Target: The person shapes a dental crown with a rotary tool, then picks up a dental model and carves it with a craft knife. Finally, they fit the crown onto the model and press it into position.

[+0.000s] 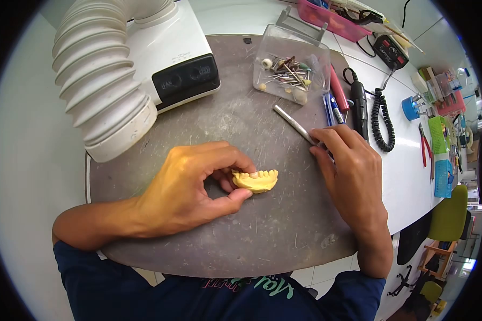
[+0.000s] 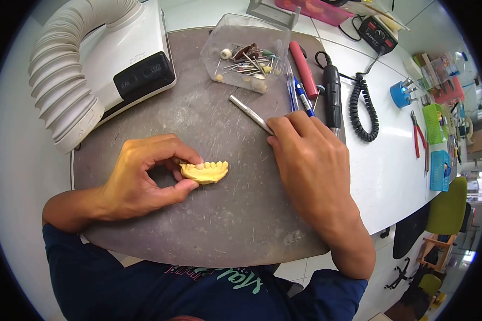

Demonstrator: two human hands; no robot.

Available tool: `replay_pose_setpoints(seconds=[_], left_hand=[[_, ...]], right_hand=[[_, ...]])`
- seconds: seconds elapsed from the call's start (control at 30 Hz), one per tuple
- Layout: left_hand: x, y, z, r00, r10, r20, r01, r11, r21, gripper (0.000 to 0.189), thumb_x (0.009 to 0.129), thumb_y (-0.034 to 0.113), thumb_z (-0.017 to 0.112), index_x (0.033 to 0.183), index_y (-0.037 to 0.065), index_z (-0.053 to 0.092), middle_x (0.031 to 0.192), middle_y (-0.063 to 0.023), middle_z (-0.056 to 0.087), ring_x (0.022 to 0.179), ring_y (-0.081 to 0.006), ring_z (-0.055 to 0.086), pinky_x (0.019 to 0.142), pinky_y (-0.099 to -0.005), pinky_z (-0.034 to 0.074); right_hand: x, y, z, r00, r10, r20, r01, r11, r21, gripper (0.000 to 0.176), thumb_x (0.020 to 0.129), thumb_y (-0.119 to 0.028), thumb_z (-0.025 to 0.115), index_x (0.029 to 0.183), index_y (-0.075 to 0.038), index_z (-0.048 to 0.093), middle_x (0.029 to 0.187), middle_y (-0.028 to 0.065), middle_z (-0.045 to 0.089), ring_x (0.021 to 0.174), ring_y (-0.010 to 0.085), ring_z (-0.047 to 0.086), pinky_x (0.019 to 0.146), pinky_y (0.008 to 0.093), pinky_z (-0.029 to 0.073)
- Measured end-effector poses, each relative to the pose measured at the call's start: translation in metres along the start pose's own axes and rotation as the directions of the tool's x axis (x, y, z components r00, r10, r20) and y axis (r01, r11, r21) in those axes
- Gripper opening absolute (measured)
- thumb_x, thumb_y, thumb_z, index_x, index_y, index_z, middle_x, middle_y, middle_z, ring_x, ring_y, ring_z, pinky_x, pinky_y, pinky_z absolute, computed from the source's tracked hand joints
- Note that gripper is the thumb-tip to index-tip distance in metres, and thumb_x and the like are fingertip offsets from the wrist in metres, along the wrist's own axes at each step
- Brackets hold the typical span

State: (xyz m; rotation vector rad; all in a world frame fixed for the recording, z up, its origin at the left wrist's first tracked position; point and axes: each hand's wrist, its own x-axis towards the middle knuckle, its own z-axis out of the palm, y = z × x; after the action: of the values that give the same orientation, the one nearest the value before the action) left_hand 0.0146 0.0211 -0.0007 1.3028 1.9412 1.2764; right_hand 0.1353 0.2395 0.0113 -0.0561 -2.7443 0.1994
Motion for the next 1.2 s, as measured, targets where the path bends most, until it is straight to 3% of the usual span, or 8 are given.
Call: replay_pose_setpoints(seconds=[0.1, 0.3, 0.37, 0.53, 0.57, 0.63, 0.9, 1.2], left_hand=[[0.001, -0.002, -0.001, 1.000, 0.007, 0.009, -0.007, 1.000, 0.003, 0.026, 0.071, -0.001, 0.074, 0.096, -0.001, 0.065, 0.089, -0.0100, 0.065, 0.074, -0.0139, 0.065, 0.066, -0.0241, 0.055], [0.001, -0.004, -0.002, 0.999, 0.039, 0.019, -0.039, 0.999, 0.025, 0.025, 0.071, -0.001, 0.075, 0.094, -0.003, 0.065, 0.087, -0.0105, 0.065, 0.072, -0.0141, 0.065, 0.064, -0.0232, 0.054], [0.001, -0.004, -0.002, 0.999, 0.032, 0.020, -0.032, 0.999, 0.012, 0.025, 0.071, -0.001, 0.075, 0.093, -0.003, 0.065, 0.087, -0.0103, 0.065, 0.071, -0.0138, 0.064, 0.063, -0.0228, 0.054], [0.001, -0.006, -0.001, 0.999, 0.050, 0.012, -0.050, 0.999, -0.022, 0.025, 0.070, -0.002, 0.075, 0.093, -0.004, 0.065, 0.086, -0.0098, 0.065, 0.069, -0.0128, 0.062, 0.060, -0.0220, 0.052], [0.001, -0.005, -0.001, 0.999, 0.051, 0.017, -0.051, 0.999, -0.012, 0.026, 0.070, -0.002, 0.075, 0.093, -0.003, 0.065, 0.087, -0.0098, 0.065, 0.069, -0.0127, 0.062, 0.060, -0.0222, 0.052], [0.001, -0.006, 0.000, 0.998, 0.053, 0.020, -0.053, 0.999, -0.007, 0.026, 0.069, -0.002, 0.075, 0.093, -0.003, 0.064, 0.087, -0.0098, 0.064, 0.069, -0.0125, 0.062, 0.060, -0.0223, 0.052], [-0.001, -0.009, 0.003, 0.996, 0.095, -0.002, -0.095, 0.995, -0.014, 0.028, 0.070, -0.003, 0.075, 0.095, -0.002, 0.064, 0.089, -0.0093, 0.064, 0.071, -0.0129, 0.062, 0.061, -0.0216, 0.052], [-0.002, -0.009, 0.002, 0.995, 0.098, -0.012, -0.098, 0.995, -0.012, 0.031, 0.070, -0.003, 0.078, 0.095, -0.001, 0.059, 0.092, -0.0096, 0.064, 0.077, -0.0154, 0.066, 0.066, -0.0243, 0.055]], right_hand=[[-0.001, -0.002, 0.001, 0.999, -0.018, 0.028, 0.020, 0.997, -0.071, 0.025, 0.074, -0.005, 0.069, 0.098, -0.004, 0.062, 0.081, 0.0064, 0.058, 0.075, 0.0236, 0.060, 0.065, 0.0352, 0.049], [-0.001, -0.008, -0.010, 0.997, 0.061, -0.049, -0.044, 0.952, 0.303, 0.040, 0.069, 0.007, 0.068, 0.108, -0.002, 0.060, 0.076, 0.0078, 0.055, 0.067, 0.0211, 0.060, 0.060, 0.0311, 0.050], [-0.004, -0.005, -0.011, 0.961, 0.020, -0.275, 0.107, 0.892, 0.439, 0.036, 0.069, 0.009, 0.068, 0.102, 0.002, 0.056, 0.075, 0.0085, 0.055, 0.066, 0.0199, 0.061, 0.058, 0.0300, 0.050], [-0.013, -0.016, 0.005, 0.926, 0.196, -0.322, 0.148, 0.596, 0.789, 0.023, 0.075, -0.003, 0.074, 0.089, 0.000, 0.055, 0.077, 0.0106, 0.060, 0.069, 0.0209, 0.063, 0.062, 0.0297, 0.052], [-0.010, -0.015, 0.005, 0.927, 0.194, -0.322, 0.148, 0.598, 0.788, 0.023, 0.075, -0.003, 0.074, 0.089, 0.000, 0.055, 0.077, 0.0106, 0.060, 0.069, 0.0209, 0.063, 0.062, 0.0297, 0.052], [0.000, -0.009, 0.002, 0.972, -0.220, -0.086, 0.231, 0.815, 0.531, 0.029, 0.074, -0.015, 0.079, 0.093, -0.002, 0.062, 0.087, 0.0124, 0.064, 0.072, 0.0224, 0.065, 0.061, 0.0296, 0.053], [0.000, -0.022, 0.020, 0.977, -0.214, -0.017, 0.182, 0.781, 0.598, 0.037, 0.065, -0.019, 0.083, 0.095, -0.006, 0.066, 0.089, 0.0090, 0.064, 0.070, 0.0209, 0.063, 0.059, 0.0298, 0.050], [0.001, -0.022, 0.018, 0.983, -0.166, 0.079, 0.080, 0.775, 0.627, 0.021, 0.073, -0.010, 0.075, 0.092, -0.003, 0.068, 0.086, 0.0111, 0.066, 0.071, 0.0195, 0.060, 0.061, 0.0278, 0.047]])
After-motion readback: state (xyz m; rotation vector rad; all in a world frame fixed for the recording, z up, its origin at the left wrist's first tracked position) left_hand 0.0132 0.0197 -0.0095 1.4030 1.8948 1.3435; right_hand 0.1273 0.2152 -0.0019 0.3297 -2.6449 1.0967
